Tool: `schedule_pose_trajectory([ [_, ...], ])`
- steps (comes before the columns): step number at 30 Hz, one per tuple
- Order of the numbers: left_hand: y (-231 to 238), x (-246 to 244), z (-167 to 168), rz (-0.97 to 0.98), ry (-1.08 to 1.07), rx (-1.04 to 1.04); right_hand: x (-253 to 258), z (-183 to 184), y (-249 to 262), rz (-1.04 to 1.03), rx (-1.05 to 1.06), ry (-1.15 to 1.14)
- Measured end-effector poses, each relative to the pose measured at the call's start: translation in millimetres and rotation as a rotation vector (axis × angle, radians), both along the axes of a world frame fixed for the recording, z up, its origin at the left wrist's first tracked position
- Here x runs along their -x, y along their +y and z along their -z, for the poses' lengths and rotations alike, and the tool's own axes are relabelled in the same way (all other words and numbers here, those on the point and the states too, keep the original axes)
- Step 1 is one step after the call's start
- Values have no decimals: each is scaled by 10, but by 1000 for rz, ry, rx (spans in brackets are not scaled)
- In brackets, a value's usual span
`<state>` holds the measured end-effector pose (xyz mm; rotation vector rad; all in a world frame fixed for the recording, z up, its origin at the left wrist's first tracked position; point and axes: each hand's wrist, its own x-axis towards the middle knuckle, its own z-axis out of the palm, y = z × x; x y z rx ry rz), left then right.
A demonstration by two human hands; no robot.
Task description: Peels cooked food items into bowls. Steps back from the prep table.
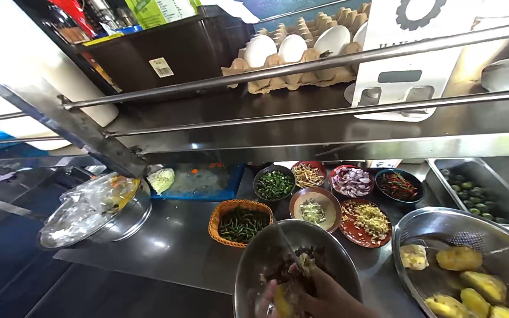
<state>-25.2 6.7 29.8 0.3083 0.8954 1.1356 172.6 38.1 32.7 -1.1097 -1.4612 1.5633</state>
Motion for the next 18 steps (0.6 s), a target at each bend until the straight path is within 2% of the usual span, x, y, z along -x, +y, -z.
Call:
schedule_pose_trajectory([
  [2,30,-241,73,53,-118,157,-5,-37,58,-81,-72,-135],
  [4,24,-314,-28,59,-138,189,-23,-30,93,-107,-79,-186],
  [7,40,-376,-178,29,-77,193,-2,-6,90,-12,38,-156],
  [12,87,-424,-98,-60,-91,280,16,34,47,142,72,-284],
  [15,121,-391,15,-118,81,235,-9,93,-34,123,231,-248],
  [18,96,-318,37,-74,483,-129,67,132,-105,89,456,50],
])
